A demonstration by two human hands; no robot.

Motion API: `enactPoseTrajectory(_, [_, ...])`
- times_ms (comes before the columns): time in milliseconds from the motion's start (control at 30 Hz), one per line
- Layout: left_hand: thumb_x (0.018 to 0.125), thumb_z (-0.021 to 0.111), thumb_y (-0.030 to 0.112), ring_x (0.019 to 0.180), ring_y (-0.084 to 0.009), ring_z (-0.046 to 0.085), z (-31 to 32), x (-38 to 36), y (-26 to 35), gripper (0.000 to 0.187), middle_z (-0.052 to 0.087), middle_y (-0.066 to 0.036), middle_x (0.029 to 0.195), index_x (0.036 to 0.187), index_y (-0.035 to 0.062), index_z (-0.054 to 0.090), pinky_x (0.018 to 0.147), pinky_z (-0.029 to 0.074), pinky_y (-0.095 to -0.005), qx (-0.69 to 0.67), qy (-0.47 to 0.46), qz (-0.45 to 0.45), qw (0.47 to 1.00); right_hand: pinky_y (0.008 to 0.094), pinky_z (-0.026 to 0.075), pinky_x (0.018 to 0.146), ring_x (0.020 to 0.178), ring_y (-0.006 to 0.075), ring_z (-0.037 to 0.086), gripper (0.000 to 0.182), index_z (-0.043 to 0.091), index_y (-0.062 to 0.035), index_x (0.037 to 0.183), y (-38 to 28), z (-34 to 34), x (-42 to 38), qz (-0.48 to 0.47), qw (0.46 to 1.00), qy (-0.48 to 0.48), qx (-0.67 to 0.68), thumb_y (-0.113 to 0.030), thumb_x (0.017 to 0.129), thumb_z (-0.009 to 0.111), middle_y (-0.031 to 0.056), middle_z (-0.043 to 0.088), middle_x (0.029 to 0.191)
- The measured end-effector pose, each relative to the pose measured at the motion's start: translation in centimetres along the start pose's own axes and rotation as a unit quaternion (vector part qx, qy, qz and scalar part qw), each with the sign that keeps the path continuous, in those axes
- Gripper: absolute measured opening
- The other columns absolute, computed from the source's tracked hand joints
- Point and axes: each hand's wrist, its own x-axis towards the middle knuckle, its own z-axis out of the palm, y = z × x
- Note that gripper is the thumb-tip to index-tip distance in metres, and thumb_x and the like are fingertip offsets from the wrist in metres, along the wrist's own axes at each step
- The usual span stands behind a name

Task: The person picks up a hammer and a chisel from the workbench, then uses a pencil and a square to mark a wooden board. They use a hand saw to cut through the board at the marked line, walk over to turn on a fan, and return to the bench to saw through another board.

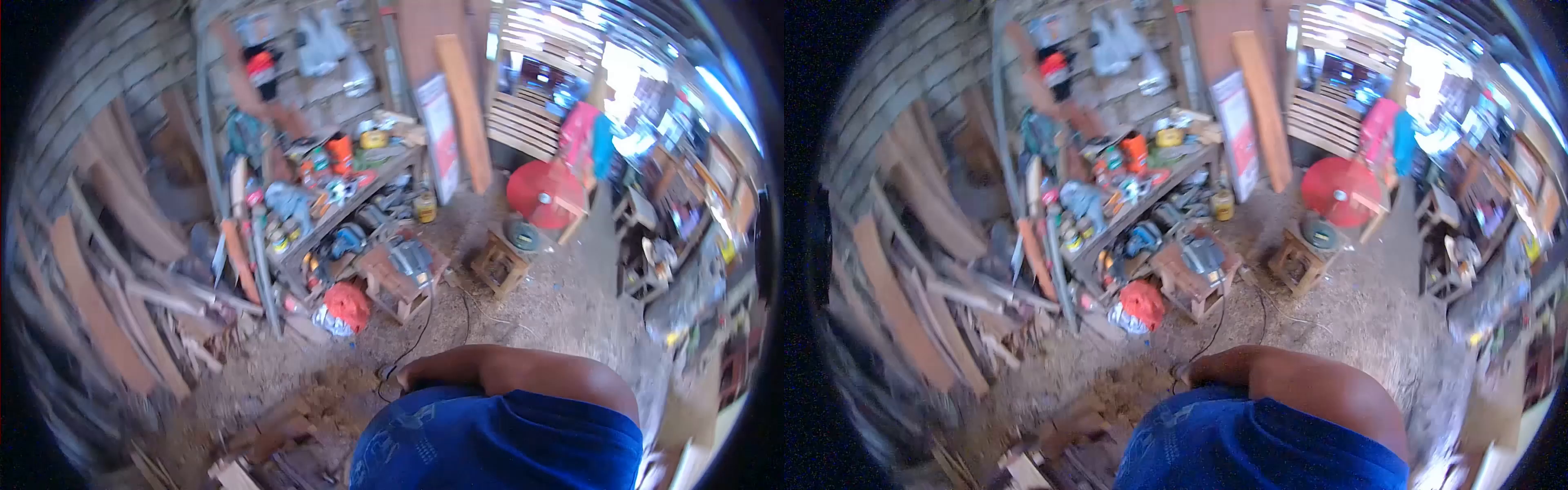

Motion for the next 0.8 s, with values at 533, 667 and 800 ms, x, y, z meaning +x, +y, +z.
enactPoseTrajectory(533, [0.091,0.058,0.067,0.113,-0.0380,0.063,-17.2,-46.0,-12.6,0.074,0.067,-0.024,0.118,0.117,-0.0021,0.066,0.099,0.044,-0.0466,0.176,0.050,-0.692,0.699,0.0449,0.054,0.083,0.095,0.0398,0.066,0.043,0.058,-0.0079,0.138,-32.7,-16.5,-4.2,-0.457,0.872,0.169,-0.040,-0.023,0.098,0.063,0.0199,0.065,0.106])
enactPoseTrajectory(667, [0.089,0.060,0.066,0.114,-0.0413,0.061,-18.2,-43.4,-11.4,0.075,0.067,-0.026,0.116,0.120,-0.0025,0.062,0.105,0.040,-0.0465,0.178,0.079,-0.719,0.667,0.0506,0.055,0.077,0.093,0.0413,0.066,0.063,0.043,-0.0125,0.153,-44.6,-16.3,-3.4,-0.613,0.733,0.269,-0.119,-0.023,0.096,0.067,0.0220,0.059,0.112])
enactPoseTrajectory(800, [0.090,0.058,0.066,0.121,-0.0358,0.058,-18.4,-43.7,-11.9,0.074,0.067,-0.023,0.120,0.117,-0.0024,0.066,0.108,0.036,-0.0439,0.191,0.051,-0.724,0.661,0.0527,0.056,0.071,0.090,0.0416,0.067,0.068,0.036,-0.0171,0.157,-49.9,-14.0,0.3,-0.567,0.752,0.256,-0.218,-0.021,0.095,0.066,0.0210,0.058,0.111])
